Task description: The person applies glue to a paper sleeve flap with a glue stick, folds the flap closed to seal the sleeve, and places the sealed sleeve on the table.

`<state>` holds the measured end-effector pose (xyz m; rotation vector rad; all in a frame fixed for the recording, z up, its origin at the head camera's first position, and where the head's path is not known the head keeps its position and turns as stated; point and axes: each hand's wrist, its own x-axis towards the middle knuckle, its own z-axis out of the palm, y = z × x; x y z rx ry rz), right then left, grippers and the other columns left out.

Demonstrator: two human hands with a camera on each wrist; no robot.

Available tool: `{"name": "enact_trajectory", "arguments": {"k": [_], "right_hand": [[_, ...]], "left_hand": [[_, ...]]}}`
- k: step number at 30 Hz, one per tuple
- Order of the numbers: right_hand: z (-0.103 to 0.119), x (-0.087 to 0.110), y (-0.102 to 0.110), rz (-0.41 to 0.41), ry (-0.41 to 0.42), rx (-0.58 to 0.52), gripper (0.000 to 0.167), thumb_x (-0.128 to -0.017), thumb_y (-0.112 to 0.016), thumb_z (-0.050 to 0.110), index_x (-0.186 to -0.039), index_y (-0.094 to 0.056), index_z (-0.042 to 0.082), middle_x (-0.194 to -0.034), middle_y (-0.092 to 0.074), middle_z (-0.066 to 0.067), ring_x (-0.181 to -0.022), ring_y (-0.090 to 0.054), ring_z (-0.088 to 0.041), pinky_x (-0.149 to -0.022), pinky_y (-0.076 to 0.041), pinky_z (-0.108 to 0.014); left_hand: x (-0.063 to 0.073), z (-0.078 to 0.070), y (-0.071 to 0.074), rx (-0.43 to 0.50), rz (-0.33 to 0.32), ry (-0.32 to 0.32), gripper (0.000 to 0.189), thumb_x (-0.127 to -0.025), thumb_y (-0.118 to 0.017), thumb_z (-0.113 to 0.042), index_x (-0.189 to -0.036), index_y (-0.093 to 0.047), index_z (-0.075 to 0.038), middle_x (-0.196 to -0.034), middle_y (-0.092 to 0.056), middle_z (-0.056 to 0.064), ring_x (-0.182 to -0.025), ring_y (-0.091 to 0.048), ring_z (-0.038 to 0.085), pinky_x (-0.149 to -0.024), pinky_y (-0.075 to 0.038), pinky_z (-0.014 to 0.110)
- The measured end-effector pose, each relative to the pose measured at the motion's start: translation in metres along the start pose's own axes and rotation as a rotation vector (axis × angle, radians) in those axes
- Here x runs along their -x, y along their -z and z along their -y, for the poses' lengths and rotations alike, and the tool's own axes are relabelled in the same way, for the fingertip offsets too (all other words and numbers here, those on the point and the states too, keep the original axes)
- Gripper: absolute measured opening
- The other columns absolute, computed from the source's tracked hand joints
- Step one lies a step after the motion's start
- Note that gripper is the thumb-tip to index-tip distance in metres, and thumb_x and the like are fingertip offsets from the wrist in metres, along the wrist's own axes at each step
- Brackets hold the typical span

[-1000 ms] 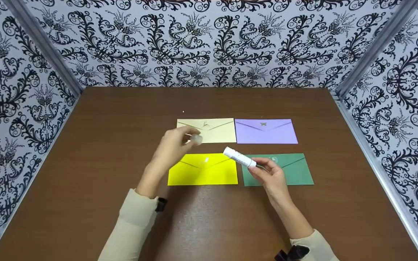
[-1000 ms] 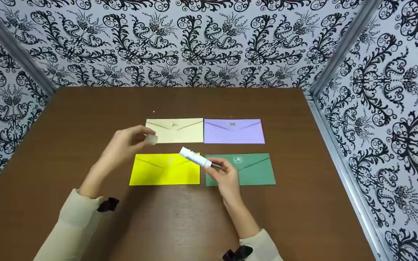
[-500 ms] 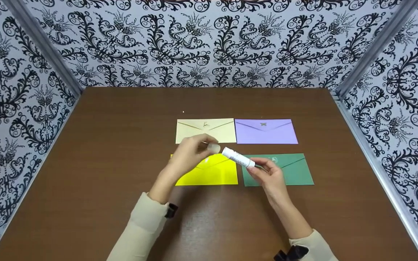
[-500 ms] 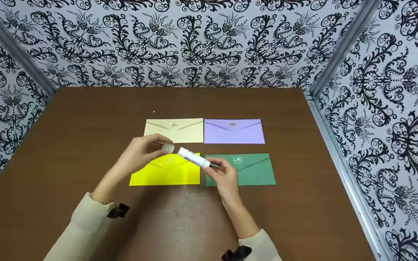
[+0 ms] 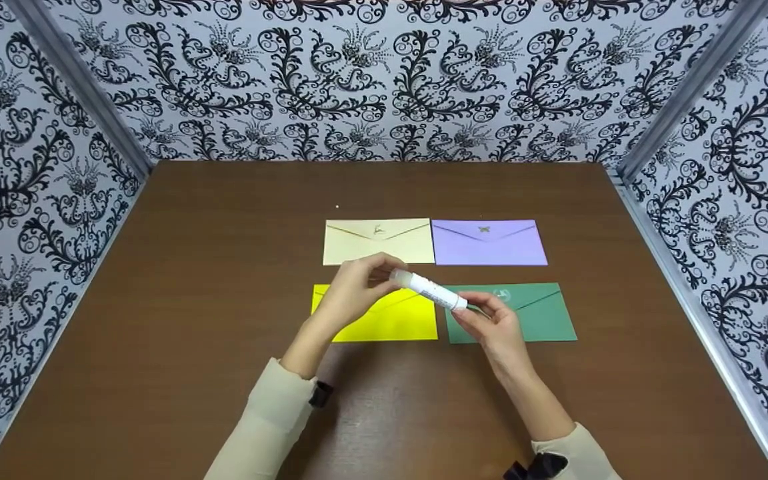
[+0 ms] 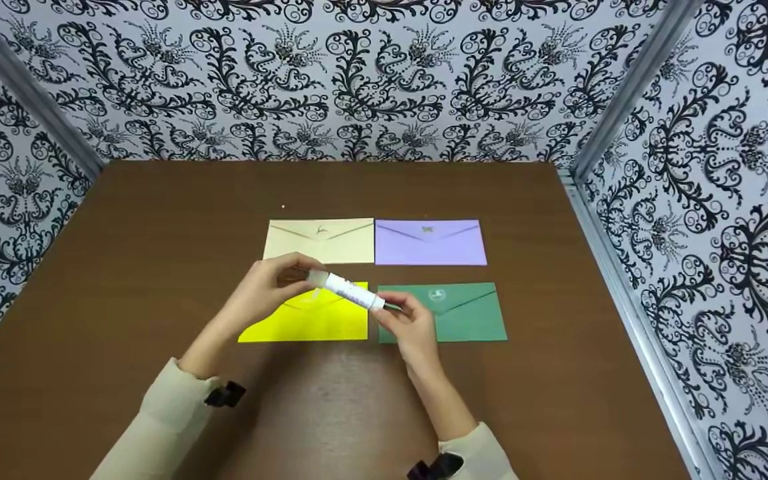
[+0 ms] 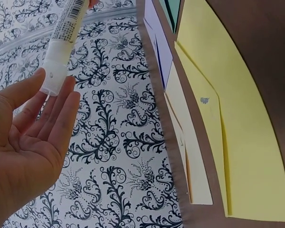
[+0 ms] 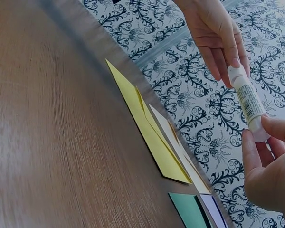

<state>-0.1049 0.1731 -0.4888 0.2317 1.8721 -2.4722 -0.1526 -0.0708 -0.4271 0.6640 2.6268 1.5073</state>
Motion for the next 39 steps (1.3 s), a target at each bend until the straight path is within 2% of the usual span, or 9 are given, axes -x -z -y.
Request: {"name": "enact_trajectory", "arguments": {"k": [6, 15, 24, 29, 39], "right_hand": [[0.001, 0.001, 0.002, 0.013, -0.007, 0.001, 0.032, -0.089, -0.068, -0.006, -0.120, -0.062, -0.007, -0.112, -0.068, -0.008, -0.101, -0.070, -0.021, -0.093, -0.057, -0.035], [0.002, 0.001, 0.001, 0.009, -0.024, 0.003, 0.031, -0.089, -0.068, -0.005, -0.119, -0.063, -0.005, -0.111, -0.069, -0.007, -0.100, -0.070, -0.022, -0.090, -0.059, -0.032], [0.002, 0.001, 0.003, 0.014, -0.009, 0.005, 0.031, -0.089, -0.069, -0.005, -0.119, -0.064, -0.005, -0.111, -0.070, -0.007, -0.100, -0.070, -0.022, -0.093, -0.058, -0.037], [0.001, 0.002, 0.005, 0.014, 0.016, 0.046, 0.034, -0.088, -0.070, -0.005, -0.121, -0.065, -0.007, -0.112, -0.069, -0.007, -0.100, -0.071, -0.022, -0.094, -0.056, -0.043], [0.004, 0.005, 0.000, 0.006, 0.097, 0.167, 0.032, -0.084, -0.074, -0.004, -0.115, -0.070, -0.008, -0.103, -0.074, -0.004, -0.090, -0.074, -0.020, -0.081, -0.062, -0.031]], "left_hand": [[0.000, 0.002, -0.002, 0.049, 0.005, 0.012, 0.025, -0.089, -0.073, -0.007, -0.115, -0.071, -0.007, -0.114, -0.073, 0.008, -0.103, -0.071, 0.022, -0.094, -0.059, 0.032], [-0.002, -0.001, -0.005, 0.075, 0.041, 0.017, 0.026, -0.089, -0.072, -0.007, -0.116, -0.072, -0.006, -0.115, -0.073, 0.009, -0.104, -0.071, 0.022, -0.094, -0.059, 0.032], [-0.003, 0.000, -0.010, 0.102, 0.065, 0.007, 0.027, -0.089, -0.073, -0.007, -0.116, -0.072, -0.005, -0.115, -0.073, 0.010, -0.102, -0.072, 0.023, -0.094, -0.059, 0.035], [-0.001, 0.000, -0.012, 0.103, 0.055, -0.004, 0.028, -0.087, -0.074, -0.010, -0.116, -0.074, -0.007, -0.114, -0.074, 0.009, -0.097, -0.073, 0.021, -0.091, -0.060, 0.032], [0.003, 0.003, -0.012, 0.073, 0.024, -0.034, 0.029, -0.084, -0.077, -0.012, -0.113, -0.076, -0.007, -0.109, -0.076, 0.008, -0.089, -0.073, 0.018, -0.084, -0.061, 0.026]]}}
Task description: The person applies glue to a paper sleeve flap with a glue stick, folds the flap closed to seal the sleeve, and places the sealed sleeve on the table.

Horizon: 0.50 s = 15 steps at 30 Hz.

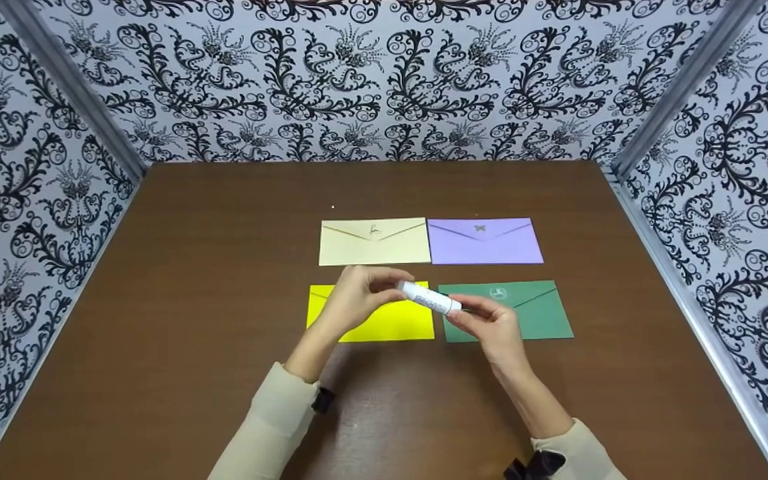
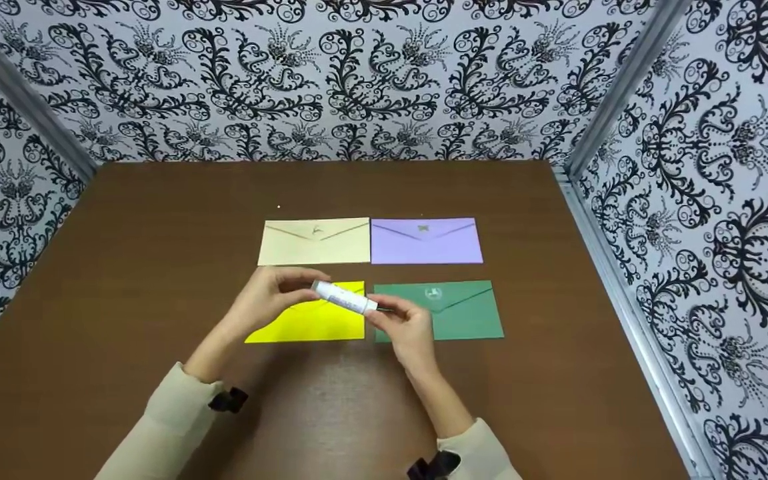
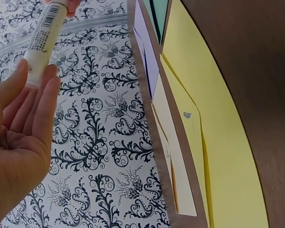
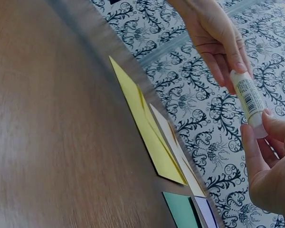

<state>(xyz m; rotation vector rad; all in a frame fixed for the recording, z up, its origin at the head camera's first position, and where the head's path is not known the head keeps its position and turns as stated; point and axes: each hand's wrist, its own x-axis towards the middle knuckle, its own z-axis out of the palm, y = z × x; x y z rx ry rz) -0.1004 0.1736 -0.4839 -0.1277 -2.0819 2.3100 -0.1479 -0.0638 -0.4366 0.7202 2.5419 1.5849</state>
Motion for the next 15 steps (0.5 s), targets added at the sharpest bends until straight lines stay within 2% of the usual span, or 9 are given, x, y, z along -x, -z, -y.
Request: {"name": "enact_trajectory", "arguments": {"k": [5, 8, 12, 15], "right_hand": [[0.001, 0.000, -0.005, -0.012, 0.022, 0.013, 0.030, -0.083, -0.075, -0.005, -0.112, -0.071, -0.009, -0.102, -0.075, -0.008, -0.088, -0.074, -0.020, -0.079, -0.062, -0.031], [0.003, -0.001, -0.008, 0.001, -0.001, 0.018, 0.030, -0.083, -0.075, -0.003, -0.113, -0.071, -0.009, -0.104, -0.075, -0.011, -0.089, -0.075, -0.019, -0.080, -0.062, -0.033], [0.007, -0.005, -0.007, 0.083, -0.037, 0.072, 0.034, -0.085, -0.076, 0.002, -0.117, -0.068, -0.008, -0.110, -0.072, -0.012, -0.092, -0.073, -0.017, -0.084, -0.061, -0.033], [0.010, -0.010, -0.005, 0.200, 0.011, 0.176, 0.034, -0.088, -0.074, 0.005, -0.120, -0.066, -0.007, -0.116, -0.069, -0.016, -0.095, -0.071, -0.015, -0.087, -0.060, -0.030]], "left_hand": [[0.002, 0.000, 0.002, -0.041, 0.001, -0.029, 0.029, -0.084, -0.077, -0.013, -0.113, -0.076, -0.007, -0.109, -0.077, 0.009, -0.089, -0.073, 0.018, -0.084, -0.061, 0.026], [0.003, -0.001, 0.004, -0.078, 0.003, -0.035, 0.030, -0.084, -0.077, -0.015, -0.113, -0.076, -0.008, -0.109, -0.077, 0.008, -0.090, -0.073, 0.017, -0.084, -0.061, 0.025], [0.003, -0.008, 0.011, -0.126, 0.022, -0.068, 0.030, -0.084, -0.077, -0.014, -0.113, -0.075, -0.006, -0.109, -0.077, 0.008, -0.089, -0.073, 0.018, -0.084, -0.061, 0.027], [0.002, -0.017, 0.015, -0.165, 0.040, -0.093, 0.029, -0.085, -0.077, -0.011, -0.113, -0.075, -0.006, -0.110, -0.076, 0.008, -0.092, -0.074, 0.019, -0.085, -0.062, 0.029]]}}
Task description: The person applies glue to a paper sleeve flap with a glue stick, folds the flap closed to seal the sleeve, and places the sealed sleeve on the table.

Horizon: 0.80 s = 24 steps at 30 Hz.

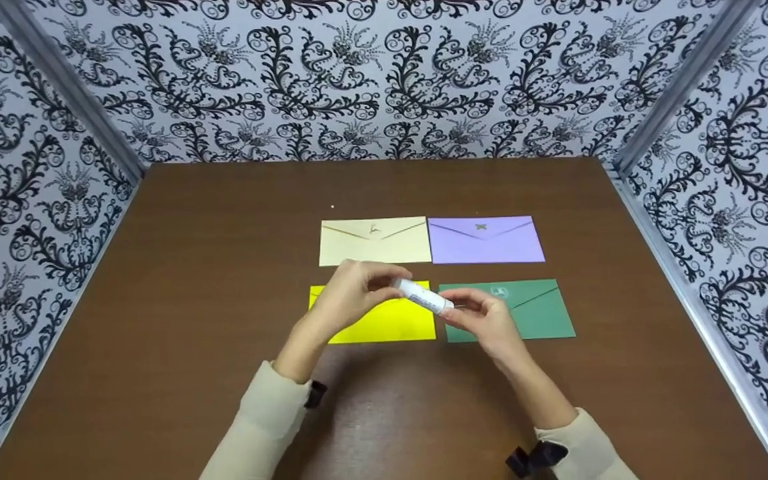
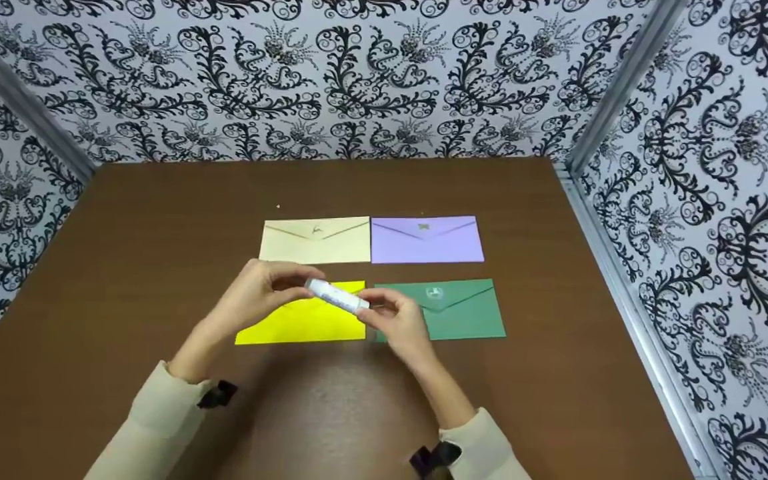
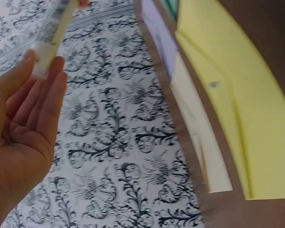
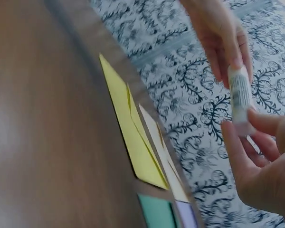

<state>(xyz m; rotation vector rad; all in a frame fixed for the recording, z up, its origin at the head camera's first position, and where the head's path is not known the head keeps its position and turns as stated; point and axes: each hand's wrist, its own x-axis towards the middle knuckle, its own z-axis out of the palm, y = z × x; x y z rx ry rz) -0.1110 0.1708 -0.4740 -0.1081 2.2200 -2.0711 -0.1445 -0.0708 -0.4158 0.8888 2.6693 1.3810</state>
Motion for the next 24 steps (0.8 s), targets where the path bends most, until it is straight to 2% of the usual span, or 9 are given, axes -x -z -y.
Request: {"name": "enact_trajectory", "arguments": {"k": [3, 6, 10, 13, 15, 18, 21, 24], "right_hand": [[0.001, -0.003, 0.003, 0.099, 0.094, 0.158, 0.035, -0.090, -0.073, 0.010, -0.122, -0.067, -0.002, -0.120, -0.069, -0.018, -0.098, -0.070, -0.016, -0.089, -0.059, -0.025], [0.000, -0.004, 0.003, 0.164, 0.163, 0.304, 0.038, -0.091, -0.074, 0.019, -0.124, -0.067, 0.002, -0.121, -0.070, -0.017, -0.101, -0.069, -0.020, -0.092, -0.059, -0.027], [-0.001, -0.003, 0.005, 0.219, 0.172, 0.442, 0.040, -0.089, -0.075, 0.025, -0.123, -0.069, 0.005, -0.114, -0.073, -0.012, -0.098, -0.070, -0.023, -0.090, -0.061, -0.035], [0.000, -0.006, 0.011, 0.222, 0.180, 0.502, 0.036, -0.089, -0.076, 0.022, -0.120, -0.069, 0.005, -0.110, -0.073, -0.011, -0.095, -0.070, -0.023, -0.089, -0.061, -0.035], [0.002, -0.010, 0.019, 0.182, 0.188, 0.495, 0.033, -0.088, -0.076, 0.016, -0.117, -0.068, 0.004, -0.108, -0.073, -0.013, -0.095, -0.070, -0.023, -0.087, -0.061, -0.032], [0.006, -0.018, 0.038, 0.064, 0.205, 0.477, 0.032, -0.085, -0.078, 0.007, -0.114, -0.067, 0.000, -0.107, -0.073, -0.017, -0.094, -0.070, -0.020, -0.083, -0.059, -0.022], [0.013, -0.027, 0.059, -0.059, 0.213, 0.479, 0.032, -0.083, -0.079, 0.004, -0.112, -0.067, -0.003, -0.106, -0.073, -0.020, -0.090, -0.068, -0.009, -0.078, -0.055, -0.012], [0.018, -0.036, 0.079, -0.143, 0.224, 0.514, 0.030, -0.084, -0.078, 0.005, -0.110, -0.066, -0.005, -0.106, -0.073, -0.022, -0.087, -0.063, 0.002, -0.077, -0.051, -0.007]], "left_hand": [[0.001, -0.007, -0.001, -0.055, 0.036, -0.016, 0.029, -0.086, -0.076, -0.011, -0.115, -0.074, -0.007, -0.113, -0.075, 0.006, -0.099, -0.073, 0.019, -0.086, -0.061, 0.030], [0.002, -0.011, -0.008, -0.116, 0.065, -0.032, 0.030, -0.088, -0.075, -0.011, -0.118, -0.073, -0.008, -0.115, -0.075, 0.006, -0.102, -0.072, 0.020, -0.087, -0.061, 0.031], [0.002, -0.013, -0.019, -0.158, 0.094, -0.037, 0.034, -0.089, -0.074, -0.012, -0.123, -0.070, -0.008, -0.120, -0.073, 0.006, -0.103, -0.071, 0.021, -0.089, -0.061, 0.032], [0.005, -0.013, -0.023, -0.163, 0.104, -0.017, 0.042, -0.089, -0.074, -0.012, -0.130, -0.065, -0.009, -0.127, -0.069, 0.005, -0.107, -0.071, 0.021, -0.092, -0.060, 0.033], [0.007, -0.012, -0.023, -0.174, 0.105, 0.003, 0.047, -0.090, -0.074, -0.013, -0.135, -0.061, -0.012, -0.133, -0.066, 0.004, -0.110, -0.070, 0.021, -0.095, -0.059, 0.033], [0.010, -0.010, -0.023, -0.194, 0.111, 0.031, 0.051, -0.090, -0.074, -0.014, -0.139, -0.057, -0.015, -0.136, -0.064, 0.003, -0.114, -0.068, 0.022, -0.098, -0.057, 0.035], [0.014, -0.009, -0.022, -0.221, 0.131, 0.056, 0.051, -0.091, -0.073, -0.016, -0.139, -0.057, -0.016, -0.135, -0.065, 0.003, -0.116, -0.068, 0.021, -0.100, -0.056, 0.036], [0.017, -0.009, -0.022, -0.250, 0.150, 0.075, 0.048, -0.091, -0.073, -0.017, -0.137, -0.059, -0.015, -0.132, -0.067, 0.002, -0.116, -0.067, 0.020, -0.101, -0.055, 0.037]]}}
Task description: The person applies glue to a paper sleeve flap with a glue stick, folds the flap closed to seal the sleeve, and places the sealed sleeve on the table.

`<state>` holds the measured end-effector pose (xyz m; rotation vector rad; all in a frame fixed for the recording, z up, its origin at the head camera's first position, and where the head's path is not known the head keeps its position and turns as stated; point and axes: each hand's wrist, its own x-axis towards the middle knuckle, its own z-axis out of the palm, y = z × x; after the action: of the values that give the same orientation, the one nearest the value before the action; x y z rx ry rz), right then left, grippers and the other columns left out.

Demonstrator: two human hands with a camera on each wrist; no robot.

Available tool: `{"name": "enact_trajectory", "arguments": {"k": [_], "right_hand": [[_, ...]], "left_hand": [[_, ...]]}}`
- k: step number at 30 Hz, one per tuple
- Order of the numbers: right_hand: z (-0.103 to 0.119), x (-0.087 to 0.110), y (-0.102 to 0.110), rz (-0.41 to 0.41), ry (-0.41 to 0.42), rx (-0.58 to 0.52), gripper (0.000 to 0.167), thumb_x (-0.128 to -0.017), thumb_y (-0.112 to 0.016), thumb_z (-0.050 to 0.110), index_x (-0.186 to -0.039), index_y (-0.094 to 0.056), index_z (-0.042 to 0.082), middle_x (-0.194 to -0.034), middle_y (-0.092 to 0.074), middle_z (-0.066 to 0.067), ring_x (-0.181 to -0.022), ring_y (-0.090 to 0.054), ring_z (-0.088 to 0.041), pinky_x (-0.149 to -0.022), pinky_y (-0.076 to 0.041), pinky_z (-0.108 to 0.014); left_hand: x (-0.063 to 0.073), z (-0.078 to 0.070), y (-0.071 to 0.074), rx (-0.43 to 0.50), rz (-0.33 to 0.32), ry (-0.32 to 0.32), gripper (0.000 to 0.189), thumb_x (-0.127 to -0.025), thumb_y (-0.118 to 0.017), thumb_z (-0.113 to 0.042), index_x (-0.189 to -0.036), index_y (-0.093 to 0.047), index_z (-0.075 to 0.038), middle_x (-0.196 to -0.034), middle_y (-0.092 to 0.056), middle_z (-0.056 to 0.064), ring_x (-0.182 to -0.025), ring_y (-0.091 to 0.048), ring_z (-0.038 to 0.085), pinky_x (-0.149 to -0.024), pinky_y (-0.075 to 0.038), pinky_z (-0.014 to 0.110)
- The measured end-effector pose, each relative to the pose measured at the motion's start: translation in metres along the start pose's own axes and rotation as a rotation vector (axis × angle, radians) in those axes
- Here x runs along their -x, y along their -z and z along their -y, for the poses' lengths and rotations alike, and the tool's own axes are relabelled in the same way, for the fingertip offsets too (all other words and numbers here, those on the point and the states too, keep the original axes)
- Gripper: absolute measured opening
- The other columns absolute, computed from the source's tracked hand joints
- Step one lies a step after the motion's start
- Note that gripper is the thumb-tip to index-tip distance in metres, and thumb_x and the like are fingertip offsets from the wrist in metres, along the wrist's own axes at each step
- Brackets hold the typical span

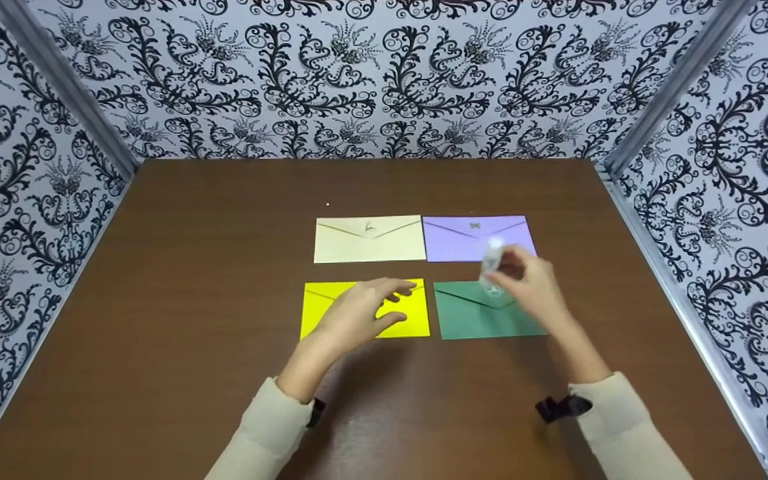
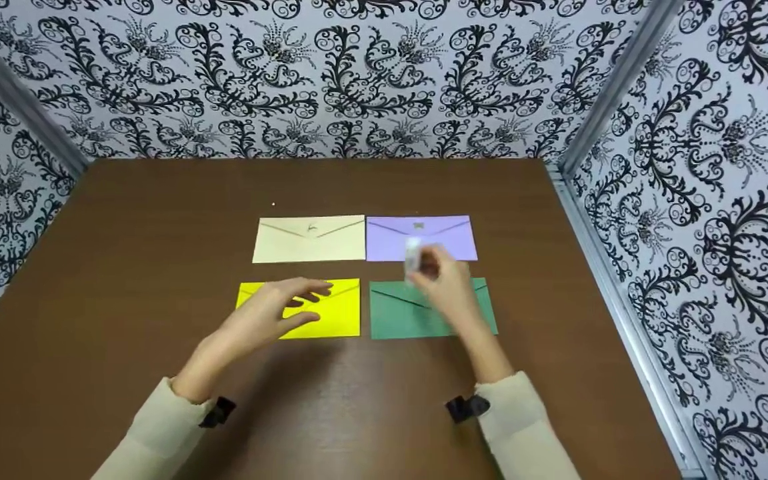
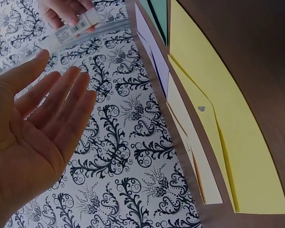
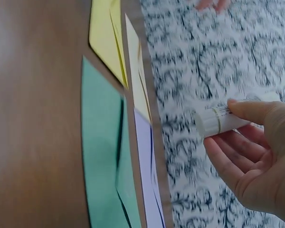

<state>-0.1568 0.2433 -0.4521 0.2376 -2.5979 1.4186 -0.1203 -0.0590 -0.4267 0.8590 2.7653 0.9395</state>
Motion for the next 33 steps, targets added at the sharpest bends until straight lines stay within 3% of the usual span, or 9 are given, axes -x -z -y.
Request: {"name": "enact_trajectory", "arguments": {"k": [2, 4, 9, 13, 15, 17, 25, 33], "right_hand": [[-0.006, -0.009, 0.010, -0.037, 0.001, 0.043, 0.031, -0.085, -0.078, 0.005, -0.111, -0.065, -0.005, -0.107, -0.073, -0.024, -0.087, -0.062, 0.005, -0.076, -0.050, -0.005], [-0.013, -0.017, 0.019, -0.064, -0.003, 0.078, 0.033, -0.085, -0.077, 0.004, -0.113, -0.062, -0.006, -0.108, -0.072, -0.026, -0.090, -0.064, 0.001, -0.077, -0.050, -0.004], [-0.034, -0.028, 0.041, -0.117, -0.056, 0.170, 0.038, -0.087, -0.075, 0.007, -0.118, -0.057, -0.007, -0.113, -0.070, -0.029, -0.102, -0.071, -0.031, -0.078, -0.049, -0.006], [-0.053, -0.030, 0.059, -0.158, -0.131, 0.235, 0.043, -0.089, -0.073, 0.010, -0.121, -0.053, -0.010, -0.119, -0.065, -0.034, -0.110, -0.066, -0.046, -0.092, -0.057, -0.034], [-0.063, -0.031, 0.067, -0.165, -0.171, 0.262, 0.044, -0.090, -0.072, 0.011, -0.122, -0.051, -0.011, -0.122, -0.062, -0.037, -0.112, -0.063, -0.049, -0.097, -0.053, -0.051], [-0.073, -0.032, 0.073, -0.158, -0.206, 0.283, 0.046, -0.090, -0.070, 0.012, -0.123, -0.049, -0.012, -0.124, -0.060, -0.038, -0.114, -0.060, -0.052, -0.100, -0.048, -0.060], [-0.103, -0.026, 0.084, -0.125, -0.320, 0.357, 0.049, -0.092, -0.067, 0.015, -0.126, -0.047, -0.014, -0.126, -0.057, -0.039, -0.118, -0.054, -0.054, -0.101, -0.045, -0.063], [-0.117, -0.020, 0.080, -0.091, -0.342, 0.355, 0.050, -0.093, -0.068, 0.014, -0.127, -0.046, -0.015, -0.126, -0.057, -0.040, -0.116, -0.057, -0.052, -0.100, -0.048, -0.060]], "left_hand": [[0.002, 0.001, 0.000, -0.014, 0.014, 0.012, 0.047, -0.091, -0.073, -0.018, -0.136, -0.060, -0.015, -0.130, -0.068, 0.002, -0.116, -0.068, 0.020, -0.101, -0.055, 0.037], [0.004, 0.002, 0.000, -0.022, 0.024, 0.018, 0.046, -0.091, -0.073, -0.018, -0.136, -0.061, -0.014, -0.129, -0.069, 0.002, -0.115, -0.068, 0.020, -0.101, -0.055, 0.038], [0.011, 0.006, -0.004, -0.025, 0.025, 0.025, 0.044, -0.092, -0.072, -0.019, -0.134, -0.062, -0.015, -0.127, -0.070, 0.000, -0.113, -0.069, 0.018, -0.098, -0.056, 0.036], [0.016, 0.010, -0.010, -0.021, 0.027, 0.029, 0.043, -0.092, -0.072, -0.020, -0.134, -0.063, -0.016, -0.126, -0.071, 0.000, -0.112, -0.069, 0.017, -0.097, -0.057, 0.036], [0.019, 0.011, -0.012, -0.020, 0.030, 0.036, 0.043, -0.092, -0.072, -0.020, -0.133, -0.063, -0.016, -0.126, -0.071, 0.000, -0.112, -0.069, 0.017, -0.097, -0.057, 0.036], [0.021, 0.012, -0.014, -0.020, 0.032, 0.047, 0.043, -0.092, -0.073, -0.020, -0.133, -0.063, -0.016, -0.125, -0.071, 0.000, -0.112, -0.069, 0.017, -0.097, -0.057, 0.036], [0.021, 0.015, -0.012, -0.028, 0.037, 0.058, 0.042, -0.092, -0.073, -0.020, -0.132, -0.064, -0.016, -0.124, -0.072, 0.001, -0.112, -0.069, 0.018, -0.097, -0.057, 0.037], [0.021, 0.018, -0.011, -0.034, 0.048, 0.076, 0.042, -0.092, -0.072, -0.019, -0.133, -0.064, -0.016, -0.124, -0.072, 0.001, -0.112, -0.069, 0.018, -0.097, -0.057, 0.037]]}}
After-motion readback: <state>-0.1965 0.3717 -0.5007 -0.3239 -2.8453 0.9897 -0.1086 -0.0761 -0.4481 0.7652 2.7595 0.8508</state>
